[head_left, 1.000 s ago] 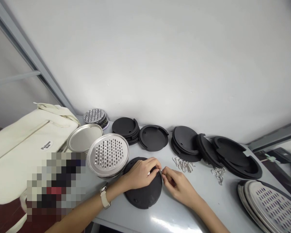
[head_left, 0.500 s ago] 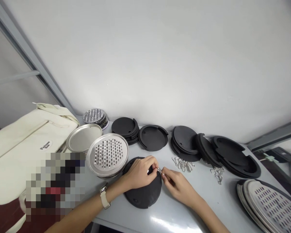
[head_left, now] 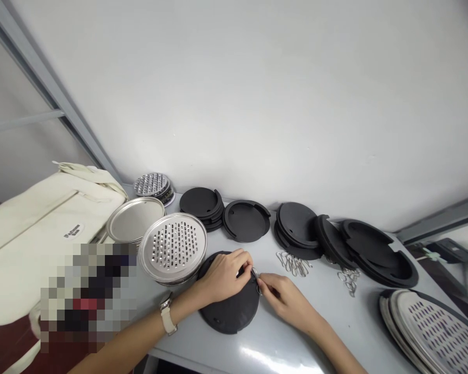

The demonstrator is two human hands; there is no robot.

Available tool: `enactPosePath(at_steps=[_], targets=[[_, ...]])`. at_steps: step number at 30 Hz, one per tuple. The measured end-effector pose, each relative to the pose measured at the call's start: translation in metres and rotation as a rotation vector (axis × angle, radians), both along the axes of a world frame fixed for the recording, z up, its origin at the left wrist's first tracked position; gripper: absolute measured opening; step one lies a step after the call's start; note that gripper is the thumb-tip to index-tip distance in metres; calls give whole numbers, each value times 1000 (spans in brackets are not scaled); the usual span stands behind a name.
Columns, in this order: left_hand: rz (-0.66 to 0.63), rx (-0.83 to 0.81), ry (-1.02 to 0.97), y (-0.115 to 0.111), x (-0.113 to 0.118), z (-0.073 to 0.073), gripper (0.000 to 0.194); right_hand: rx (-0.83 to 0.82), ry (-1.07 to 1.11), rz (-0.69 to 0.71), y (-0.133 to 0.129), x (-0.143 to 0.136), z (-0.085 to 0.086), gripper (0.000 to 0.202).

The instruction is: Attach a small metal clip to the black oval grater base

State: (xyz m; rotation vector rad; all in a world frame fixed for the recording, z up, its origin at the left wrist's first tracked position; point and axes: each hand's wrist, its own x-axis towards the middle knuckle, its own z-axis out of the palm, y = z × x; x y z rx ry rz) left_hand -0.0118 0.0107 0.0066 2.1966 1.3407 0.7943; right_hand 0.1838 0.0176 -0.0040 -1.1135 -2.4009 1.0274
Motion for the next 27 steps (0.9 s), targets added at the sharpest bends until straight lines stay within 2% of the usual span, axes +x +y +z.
enactPosePath(at_steps=[3,10,16,27], targets=[[-7,12,25,-2,0,2,6,-4,2,-4,0,0,0,35],[-53,22,118,-5,0,7,25,-28,-12,-3,0,1,2,37],[-111,34,127,-4,-2,6,14,-29,21,3,0,-1,5,37],[-110,47,162,-4,-2,4,13,-24,33,-6,-1,2,-3,38]])
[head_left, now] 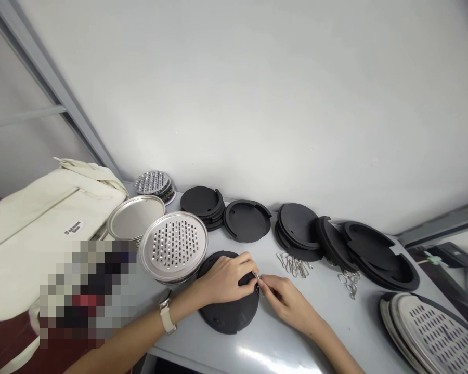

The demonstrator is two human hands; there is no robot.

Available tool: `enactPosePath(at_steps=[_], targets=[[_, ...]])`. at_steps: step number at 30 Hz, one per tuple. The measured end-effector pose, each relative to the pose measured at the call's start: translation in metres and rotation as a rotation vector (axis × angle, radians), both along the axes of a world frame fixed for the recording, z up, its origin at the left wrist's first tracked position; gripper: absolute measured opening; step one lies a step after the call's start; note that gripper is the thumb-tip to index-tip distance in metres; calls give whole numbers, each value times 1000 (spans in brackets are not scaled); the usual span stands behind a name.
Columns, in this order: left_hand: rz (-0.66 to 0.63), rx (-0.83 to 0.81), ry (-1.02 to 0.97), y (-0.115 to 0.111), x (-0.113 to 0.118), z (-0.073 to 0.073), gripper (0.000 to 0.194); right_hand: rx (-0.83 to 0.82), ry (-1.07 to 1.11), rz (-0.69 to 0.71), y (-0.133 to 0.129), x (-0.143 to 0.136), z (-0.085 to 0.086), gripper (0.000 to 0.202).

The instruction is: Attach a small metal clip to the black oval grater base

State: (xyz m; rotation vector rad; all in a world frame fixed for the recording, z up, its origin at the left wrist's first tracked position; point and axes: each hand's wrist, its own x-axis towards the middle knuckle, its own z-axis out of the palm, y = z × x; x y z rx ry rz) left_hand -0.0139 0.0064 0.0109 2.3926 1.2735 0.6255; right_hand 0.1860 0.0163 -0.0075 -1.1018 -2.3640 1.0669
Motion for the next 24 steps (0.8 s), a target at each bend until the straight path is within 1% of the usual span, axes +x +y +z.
enactPosePath(at_steps=[5,11,17,24], targets=[[-18,-13,49,-2,0,2,23,-4,5,13,0,0,0,38],[-16,-23,43,0,0,1,17,11,11,1,-1,-2,2,39],[-35,-27,27,0,-1,-1,16,12,17,-3,-1,-2,3,37],[-49,-35,-2,1,-1,-1,14,5,3,-1,-1,-2,-2,36]])
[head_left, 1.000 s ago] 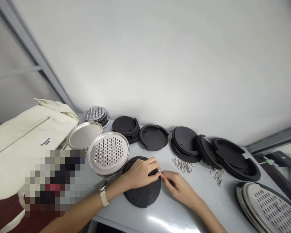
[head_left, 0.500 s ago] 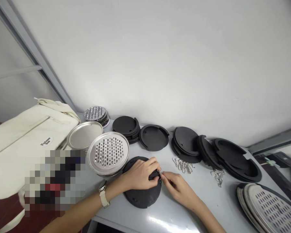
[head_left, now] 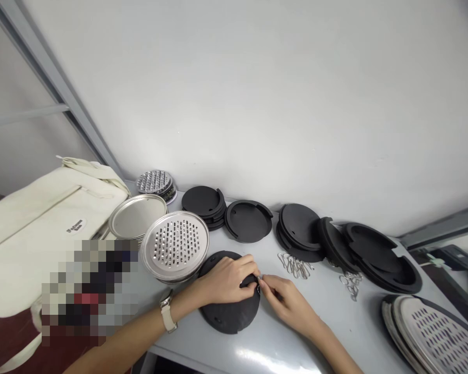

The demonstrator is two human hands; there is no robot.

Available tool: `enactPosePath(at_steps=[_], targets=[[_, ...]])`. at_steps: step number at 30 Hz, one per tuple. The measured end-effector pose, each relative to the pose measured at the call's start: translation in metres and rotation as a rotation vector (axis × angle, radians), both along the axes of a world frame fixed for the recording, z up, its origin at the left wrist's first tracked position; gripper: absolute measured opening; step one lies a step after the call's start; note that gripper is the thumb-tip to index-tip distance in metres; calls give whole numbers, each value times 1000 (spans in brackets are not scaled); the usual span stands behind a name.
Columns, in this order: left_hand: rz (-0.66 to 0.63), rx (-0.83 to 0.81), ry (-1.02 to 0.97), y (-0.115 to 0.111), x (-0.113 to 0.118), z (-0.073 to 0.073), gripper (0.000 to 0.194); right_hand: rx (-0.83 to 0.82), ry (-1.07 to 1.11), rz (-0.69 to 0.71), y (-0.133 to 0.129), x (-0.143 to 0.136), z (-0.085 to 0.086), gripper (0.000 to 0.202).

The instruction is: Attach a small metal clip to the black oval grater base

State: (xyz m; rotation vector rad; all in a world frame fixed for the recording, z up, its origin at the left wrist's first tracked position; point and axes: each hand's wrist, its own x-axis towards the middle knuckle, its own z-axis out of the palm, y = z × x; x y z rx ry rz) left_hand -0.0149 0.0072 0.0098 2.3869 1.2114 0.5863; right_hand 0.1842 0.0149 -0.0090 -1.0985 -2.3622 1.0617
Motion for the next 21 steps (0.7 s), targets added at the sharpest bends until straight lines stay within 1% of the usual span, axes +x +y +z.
enactPosePath(at_steps=[10,21], targets=[[-22,4,4,1,-1,1,16,25,-2,3,0,0,-5,34],[-34,9,26,2,-2,0,14,104,37,9,0,0,-11,32]])
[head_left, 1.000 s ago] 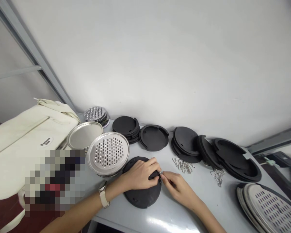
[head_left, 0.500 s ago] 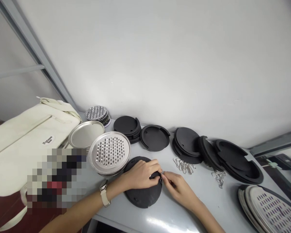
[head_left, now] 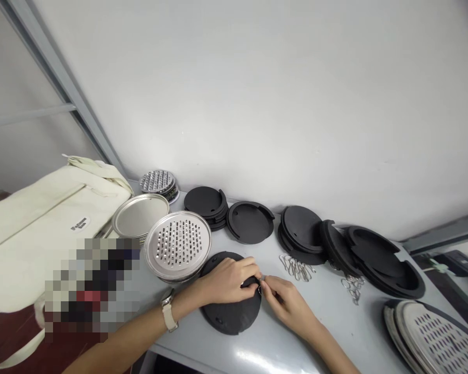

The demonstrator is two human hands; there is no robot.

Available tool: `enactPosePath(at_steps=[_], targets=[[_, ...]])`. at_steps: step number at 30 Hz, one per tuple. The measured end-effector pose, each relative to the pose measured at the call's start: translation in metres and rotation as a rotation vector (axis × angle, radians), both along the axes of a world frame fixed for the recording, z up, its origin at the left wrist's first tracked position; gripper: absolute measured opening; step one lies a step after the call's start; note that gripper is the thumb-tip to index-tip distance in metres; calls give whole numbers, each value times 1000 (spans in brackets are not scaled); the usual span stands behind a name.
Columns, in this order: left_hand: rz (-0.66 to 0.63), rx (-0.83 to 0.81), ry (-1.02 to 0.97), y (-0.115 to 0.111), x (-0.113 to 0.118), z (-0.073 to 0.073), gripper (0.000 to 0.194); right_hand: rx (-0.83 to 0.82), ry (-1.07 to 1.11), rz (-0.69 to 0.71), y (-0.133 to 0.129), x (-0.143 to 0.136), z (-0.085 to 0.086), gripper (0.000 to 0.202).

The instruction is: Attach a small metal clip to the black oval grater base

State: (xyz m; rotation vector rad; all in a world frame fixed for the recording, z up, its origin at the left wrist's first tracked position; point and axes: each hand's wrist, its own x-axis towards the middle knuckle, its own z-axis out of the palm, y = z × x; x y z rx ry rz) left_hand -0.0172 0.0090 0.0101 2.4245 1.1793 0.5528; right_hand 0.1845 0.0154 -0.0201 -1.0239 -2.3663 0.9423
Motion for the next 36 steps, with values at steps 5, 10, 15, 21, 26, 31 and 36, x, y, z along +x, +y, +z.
enactPosePath(at_steps=[5,10,15,21,26,31,36], targets=[[-7,10,1,1,0,-2,14,16,4,-9,0,0,0,32],[-4,6,0,1,0,-3,13,17,12,-6,-1,0,1,32],[-12,13,8,0,-1,-2,14,23,18,-11,0,0,-1,32],[-11,6,3,0,-2,0,14,57,23,-15,0,-1,-3,31],[-16,7,2,0,-2,0,14,79,28,-16,0,-1,-4,31],[-19,-8,2,0,-2,1,14,89,29,-21,0,0,-6,31],[-28,11,9,0,-4,-1,13,97,27,-20,0,-1,-5,31]])
